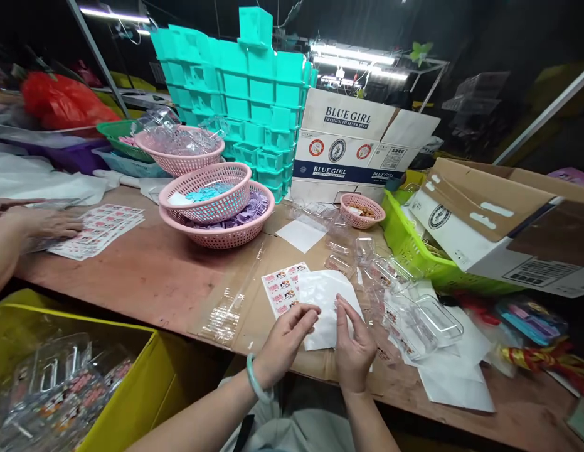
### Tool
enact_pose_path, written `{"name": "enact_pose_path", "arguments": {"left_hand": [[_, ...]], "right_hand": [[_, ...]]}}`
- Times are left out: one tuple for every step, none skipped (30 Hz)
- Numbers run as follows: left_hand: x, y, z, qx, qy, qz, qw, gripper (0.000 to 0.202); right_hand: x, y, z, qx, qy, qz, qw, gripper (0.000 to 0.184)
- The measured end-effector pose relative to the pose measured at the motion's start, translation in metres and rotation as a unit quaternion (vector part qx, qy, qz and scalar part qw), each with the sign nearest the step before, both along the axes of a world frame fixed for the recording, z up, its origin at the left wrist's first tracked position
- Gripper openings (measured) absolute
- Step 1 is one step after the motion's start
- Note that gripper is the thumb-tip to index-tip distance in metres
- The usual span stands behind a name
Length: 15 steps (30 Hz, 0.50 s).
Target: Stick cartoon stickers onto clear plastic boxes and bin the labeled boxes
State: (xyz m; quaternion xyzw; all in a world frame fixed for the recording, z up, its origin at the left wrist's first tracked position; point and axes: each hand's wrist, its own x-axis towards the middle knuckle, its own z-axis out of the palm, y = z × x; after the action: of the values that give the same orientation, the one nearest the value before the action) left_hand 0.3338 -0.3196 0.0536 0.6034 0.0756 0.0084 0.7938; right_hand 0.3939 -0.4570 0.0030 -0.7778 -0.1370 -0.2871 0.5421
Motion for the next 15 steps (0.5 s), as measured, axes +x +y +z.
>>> {"name": "enact_pose_path", "arguments": {"left_hand": [[0.012, -0.003, 0.004, -0.021, -0.001, -0.014, 1.0, 0.042], [0.022, -0.005, 0.006, -0.056, 0.011, -0.039, 0.998, 0.041], [0.031, -0.007, 0.008, -0.091, 0.024, -0.061, 0.994, 0.039], [0.038, -0.007, 0.009, -0.118, 0.032, -0.07, 0.99, 0.037], [0.044, -0.008, 0.009, -0.133, 0.034, -0.068, 0.988, 0.034], [0.049, -0.008, 0.008, -0.135, 0.033, -0.06, 0.989, 0.033], [0.053, -0.008, 0.006, -0.124, 0.029, -0.051, 0.991, 0.032], [0.058, -0.008, 0.004, -0.101, 0.02, -0.052, 0.993, 0.031], [0.064, -0.008, 0.002, -0.063, 0.009, -0.063, 0.996, 0.031], [0.072, -0.007, -0.001, -0.017, -0.003, -0.077, 0.997, 0.031], [0.083, -0.007, -0.003, 0.027, -0.013, -0.088, 0.996, 0.031], [0.097, -0.007, -0.006, 0.068, -0.018, -0.09, 0.993, 0.032], [0.114, -0.007, -0.009, 0.107, -0.014, -0.078, 0.991, 0.032], [0.135, -0.006, -0.012, 0.142, -0.005, -0.053, 0.988, 0.032], [0.16, -0.006, -0.014, 0.176, 0.006, -0.019, 0.984, 0.033]], "right_hand": [[0.002, -0.002, 0.002, -0.028, -0.037, 0.005, 0.999, 0.024], [0.004, -0.005, 0.005, -0.07, -0.085, 0.016, 0.994, 0.026], [0.005, -0.009, 0.01, -0.117, -0.13, 0.033, 0.984, 0.03], [0.005, -0.012, 0.014, -0.159, -0.154, 0.053, 0.974, 0.034], [0.006, -0.016, 0.018, -0.182, -0.15, 0.069, 0.969, 0.04], [0.007, -0.019, 0.021, -0.178, -0.119, 0.078, 0.974, 0.048], [0.009, -0.021, 0.023, -0.145, -0.069, 0.084, 0.984, 0.057], [0.012, -0.024, 0.024, -0.091, -0.002, 0.091, 0.992, 0.063], [0.017, -0.026, 0.024, -0.031, 0.074, 0.104, 0.991, 0.062], [0.024, -0.029, 0.023, 0.026, 0.147, 0.117, 0.982, 0.056], [0.032, -0.033, 0.022, 0.072, 0.208, 0.126, 0.967, 0.046], [0.042, -0.037, 0.021, 0.106, 0.251, 0.126, 0.954, 0.038], [0.051, -0.041, 0.021, 0.13, 0.271, 0.113, 0.947, 0.034], [0.061, -0.045, 0.022, 0.152, 0.271, 0.089, 0.946, 0.033], [0.069, -0.048, 0.023, 0.176, 0.254, 0.058, 0.949, 0.032]]}}
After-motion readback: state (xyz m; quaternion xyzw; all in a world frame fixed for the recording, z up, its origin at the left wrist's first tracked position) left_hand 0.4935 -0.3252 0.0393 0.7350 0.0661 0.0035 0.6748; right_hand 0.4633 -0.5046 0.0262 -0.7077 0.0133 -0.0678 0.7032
